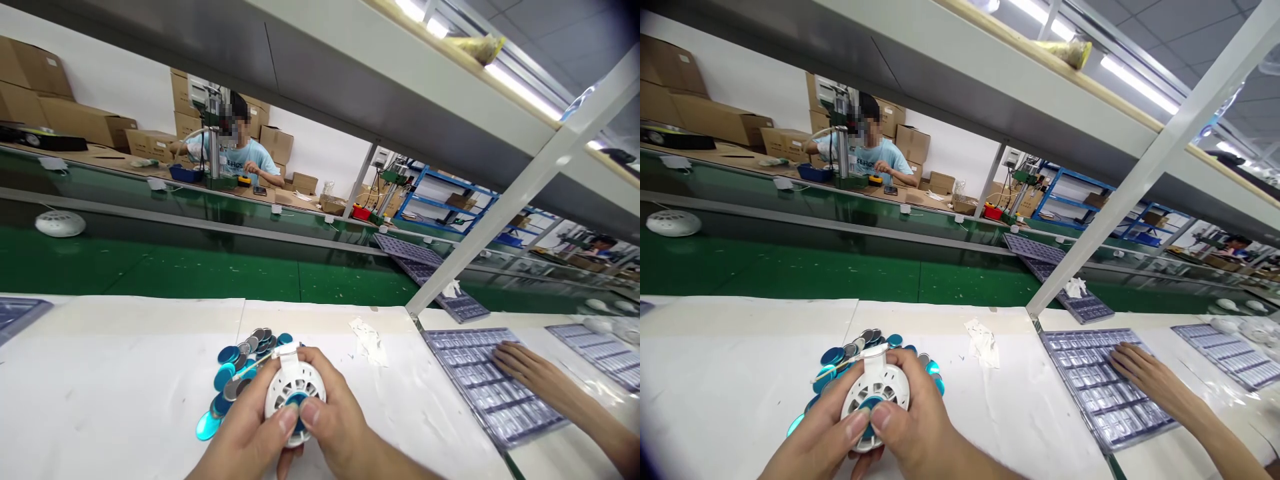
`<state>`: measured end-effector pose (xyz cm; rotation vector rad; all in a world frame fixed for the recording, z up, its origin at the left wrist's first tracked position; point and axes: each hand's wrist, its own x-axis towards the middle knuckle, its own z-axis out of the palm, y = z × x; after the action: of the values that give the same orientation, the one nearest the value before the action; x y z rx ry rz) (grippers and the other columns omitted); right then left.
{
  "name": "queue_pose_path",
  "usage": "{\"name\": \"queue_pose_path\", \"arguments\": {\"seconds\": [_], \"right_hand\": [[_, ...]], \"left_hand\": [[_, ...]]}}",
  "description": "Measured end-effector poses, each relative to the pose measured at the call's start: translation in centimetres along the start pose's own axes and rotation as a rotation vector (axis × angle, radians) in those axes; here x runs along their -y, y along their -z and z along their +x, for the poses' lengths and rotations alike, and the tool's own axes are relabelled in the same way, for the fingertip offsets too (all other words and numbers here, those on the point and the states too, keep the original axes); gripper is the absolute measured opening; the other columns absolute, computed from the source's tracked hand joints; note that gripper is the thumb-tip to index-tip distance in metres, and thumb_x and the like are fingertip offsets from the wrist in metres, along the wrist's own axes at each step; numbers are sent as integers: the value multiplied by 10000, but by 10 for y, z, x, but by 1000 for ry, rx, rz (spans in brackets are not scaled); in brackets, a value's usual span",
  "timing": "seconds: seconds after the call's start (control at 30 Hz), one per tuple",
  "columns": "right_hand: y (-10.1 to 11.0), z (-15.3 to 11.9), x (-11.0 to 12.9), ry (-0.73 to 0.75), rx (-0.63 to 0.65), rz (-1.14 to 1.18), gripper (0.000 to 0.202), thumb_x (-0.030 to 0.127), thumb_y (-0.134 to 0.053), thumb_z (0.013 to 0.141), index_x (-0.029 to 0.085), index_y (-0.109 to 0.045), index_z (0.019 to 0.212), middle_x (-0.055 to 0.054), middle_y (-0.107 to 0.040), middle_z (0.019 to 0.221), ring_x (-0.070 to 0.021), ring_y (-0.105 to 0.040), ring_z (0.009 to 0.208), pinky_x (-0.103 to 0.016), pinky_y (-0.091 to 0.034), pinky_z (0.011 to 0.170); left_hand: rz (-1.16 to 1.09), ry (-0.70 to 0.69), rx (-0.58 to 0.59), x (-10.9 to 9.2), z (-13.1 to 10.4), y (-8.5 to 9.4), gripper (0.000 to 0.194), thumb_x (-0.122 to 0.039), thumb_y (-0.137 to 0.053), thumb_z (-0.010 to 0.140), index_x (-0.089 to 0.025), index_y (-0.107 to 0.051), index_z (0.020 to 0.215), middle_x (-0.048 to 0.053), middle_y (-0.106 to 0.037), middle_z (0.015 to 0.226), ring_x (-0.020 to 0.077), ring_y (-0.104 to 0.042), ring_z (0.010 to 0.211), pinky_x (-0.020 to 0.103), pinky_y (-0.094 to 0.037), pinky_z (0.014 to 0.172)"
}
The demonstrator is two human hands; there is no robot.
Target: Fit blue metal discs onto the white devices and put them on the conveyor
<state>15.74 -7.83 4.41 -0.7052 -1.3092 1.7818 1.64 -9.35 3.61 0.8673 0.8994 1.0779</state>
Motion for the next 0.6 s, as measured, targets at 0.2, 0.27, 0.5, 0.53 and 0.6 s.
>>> {"name": "queue_pose_path", "arguments": {"seconds": [0.2, 0.27, 0.5, 0.53, 0.6], "right_hand": [[0, -1, -13, 92, -96, 0, 626, 704, -663, 761, 312, -412, 1179, -12, -637, 858, -157, -592, 509, -277, -494, 441], [2, 1, -11, 99, -83, -54, 616, 713, -640, 779, 309, -450, 1204, -27, -641, 917, -161, -603, 569, -286, -519, 499], [23, 2, 14, 56, -69, -211, 574, 680, -425, 940, 265, -493, 1331, -85, -637, 1098, -210, -680, 828, -373, -564, 753], [33, 0, 20, 93, -154, -260, 551, 654, -443, 944, 249, -516, 1311, -101, -627, 1140, -226, -677, 886, -377, -568, 754], [65, -8, 34, 160, -444, -457, 504, 602, -451, 951, 220, -567, 1258, -113, -642, 1149, -252, -675, 952, -383, -578, 754]], "left_hand": [[-10, 50, -30, -2, -2, 3, 761, -612, -782, 652, -232, -584, 1281, 24, -651, 663, 210, -564, 588, 306, -464, 542], [-4, 20, -20, -5, 2, 3, 714, -601, -808, 621, -231, -622, 1203, 8, -618, 631, 189, -540, 573, 280, -440, 516], [78, -17, -154, -15, 15, 9, 637, -457, -866, 591, -199, -611, 1114, 14, -653, 648, 167, -529, 541, 234, -424, 432], [80, -12, -167, -15, 18, 16, 662, -433, -871, 591, -199, -598, 1147, 12, -655, 639, 166, -528, 523, 225, -408, 407], [23, 9, -212, -16, 27, 35, 752, -348, -908, 546, -220, -575, 1209, 4, -668, 652, 158, -534, 499, 207, -391, 380]]}}
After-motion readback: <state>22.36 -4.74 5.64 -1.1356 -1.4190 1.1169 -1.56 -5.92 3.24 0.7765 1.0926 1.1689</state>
